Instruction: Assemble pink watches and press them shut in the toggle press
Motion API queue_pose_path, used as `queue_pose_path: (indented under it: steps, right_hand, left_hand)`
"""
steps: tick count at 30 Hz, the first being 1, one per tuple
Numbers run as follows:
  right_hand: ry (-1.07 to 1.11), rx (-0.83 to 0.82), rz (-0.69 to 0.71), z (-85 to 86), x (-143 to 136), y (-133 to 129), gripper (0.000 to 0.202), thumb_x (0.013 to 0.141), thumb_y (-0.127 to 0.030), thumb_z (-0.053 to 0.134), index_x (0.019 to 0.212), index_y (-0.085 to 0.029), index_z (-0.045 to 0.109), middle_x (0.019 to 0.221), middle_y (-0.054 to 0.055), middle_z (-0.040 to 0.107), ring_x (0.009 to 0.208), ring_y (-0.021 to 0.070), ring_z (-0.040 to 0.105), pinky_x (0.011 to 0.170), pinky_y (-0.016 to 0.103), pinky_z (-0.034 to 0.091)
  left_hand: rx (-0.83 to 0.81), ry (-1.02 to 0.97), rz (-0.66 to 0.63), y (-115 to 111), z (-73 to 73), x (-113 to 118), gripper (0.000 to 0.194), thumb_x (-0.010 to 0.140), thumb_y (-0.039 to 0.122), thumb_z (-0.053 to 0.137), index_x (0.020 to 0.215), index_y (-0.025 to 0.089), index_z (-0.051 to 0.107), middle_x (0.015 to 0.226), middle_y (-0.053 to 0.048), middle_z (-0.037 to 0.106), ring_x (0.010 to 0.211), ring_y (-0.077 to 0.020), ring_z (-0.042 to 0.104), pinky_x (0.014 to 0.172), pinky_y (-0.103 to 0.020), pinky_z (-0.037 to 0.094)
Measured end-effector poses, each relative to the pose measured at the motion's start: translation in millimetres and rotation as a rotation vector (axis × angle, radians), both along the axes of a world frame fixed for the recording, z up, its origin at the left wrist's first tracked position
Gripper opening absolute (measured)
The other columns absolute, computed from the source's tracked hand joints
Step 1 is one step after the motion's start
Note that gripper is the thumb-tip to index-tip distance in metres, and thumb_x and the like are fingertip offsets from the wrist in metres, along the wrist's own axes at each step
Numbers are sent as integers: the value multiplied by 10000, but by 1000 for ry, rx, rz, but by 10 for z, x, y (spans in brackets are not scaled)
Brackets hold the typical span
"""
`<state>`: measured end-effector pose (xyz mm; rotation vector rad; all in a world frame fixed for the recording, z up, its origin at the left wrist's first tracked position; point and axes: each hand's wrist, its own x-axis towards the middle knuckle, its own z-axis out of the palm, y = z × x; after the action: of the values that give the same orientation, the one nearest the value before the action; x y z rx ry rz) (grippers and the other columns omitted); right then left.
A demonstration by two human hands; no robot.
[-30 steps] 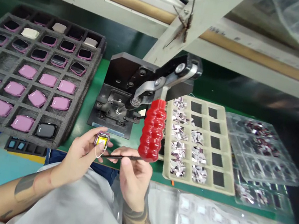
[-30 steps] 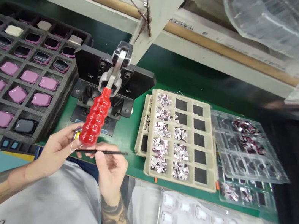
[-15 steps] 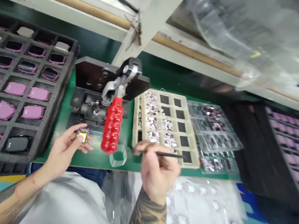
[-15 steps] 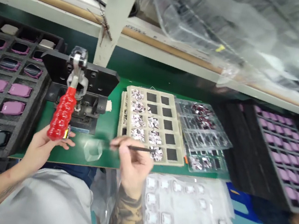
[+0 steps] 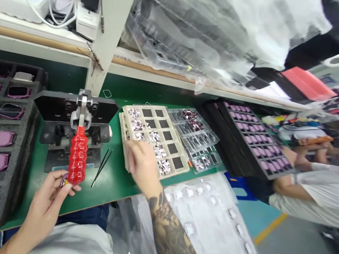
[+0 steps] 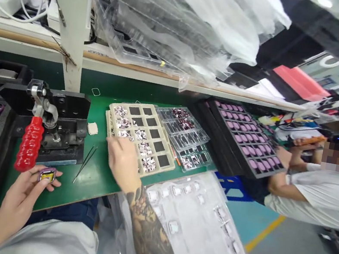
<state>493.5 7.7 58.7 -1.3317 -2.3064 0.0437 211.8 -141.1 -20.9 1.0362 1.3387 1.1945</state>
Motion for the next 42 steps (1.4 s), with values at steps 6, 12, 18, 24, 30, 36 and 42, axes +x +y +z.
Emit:
queue_pose_path:
  steps: [6,12,18,24,30,36,42]
  right_hand:
    - [-32,-281,-47,273,272,1079,335,944,3,621,1197,-169,757,1005,81,812,1015,264,722,956,389,552]
    - [-118,-467,134,307,260,1386,280,865,32,639,982,-186,770,879,24,790,811,180,701,801,278,505]
    - [-141,-571,166,310,272,1458,264,837,-21,702,1031,-185,772,860,12,786,765,160,694,751,248,490]
    - [-131,-593,169,307,271,1459,161,837,-77,710,925,-186,789,828,17,770,728,159,668,725,261,486]
    - [-47,-497,185,464,269,1372,102,828,-108,701,814,-204,732,925,35,766,812,176,687,787,294,533]
    - [296,-315,66,617,341,712,128,1021,-254,671,901,-220,640,1131,93,818,997,230,771,899,386,587]
    - [901,-357,31,277,-196,-302,122,1027,-309,799,954,-234,736,989,54,821,874,202,779,801,357,639]
  left_hand:
    - [-13,46,-59,23,81,4,315,1128,466,635,1313,211,640,1288,-147,824,975,-245,823,866,-393,684]
    - [-17,50,-58,31,102,1,307,1121,457,646,1310,216,658,1242,-131,836,923,-230,821,842,-379,689]
    - [3,33,-68,51,48,4,298,1125,436,646,1329,220,626,1206,-117,843,879,-210,807,817,-358,679]
    - [-3,23,-70,54,86,9,313,1129,448,633,1330,208,642,1224,-131,835,905,-221,803,823,-366,671]
    - [-6,24,-82,71,127,4,327,1126,455,633,1341,209,653,1217,-132,832,910,-231,799,819,-372,661]
    - [35,141,-118,61,167,-42,293,1102,456,669,1237,209,749,894,-40,774,732,-178,690,690,-286,566]
    - [19,294,-239,220,393,65,322,1105,475,655,1158,200,815,864,-34,739,728,-170,646,694,-276,509]
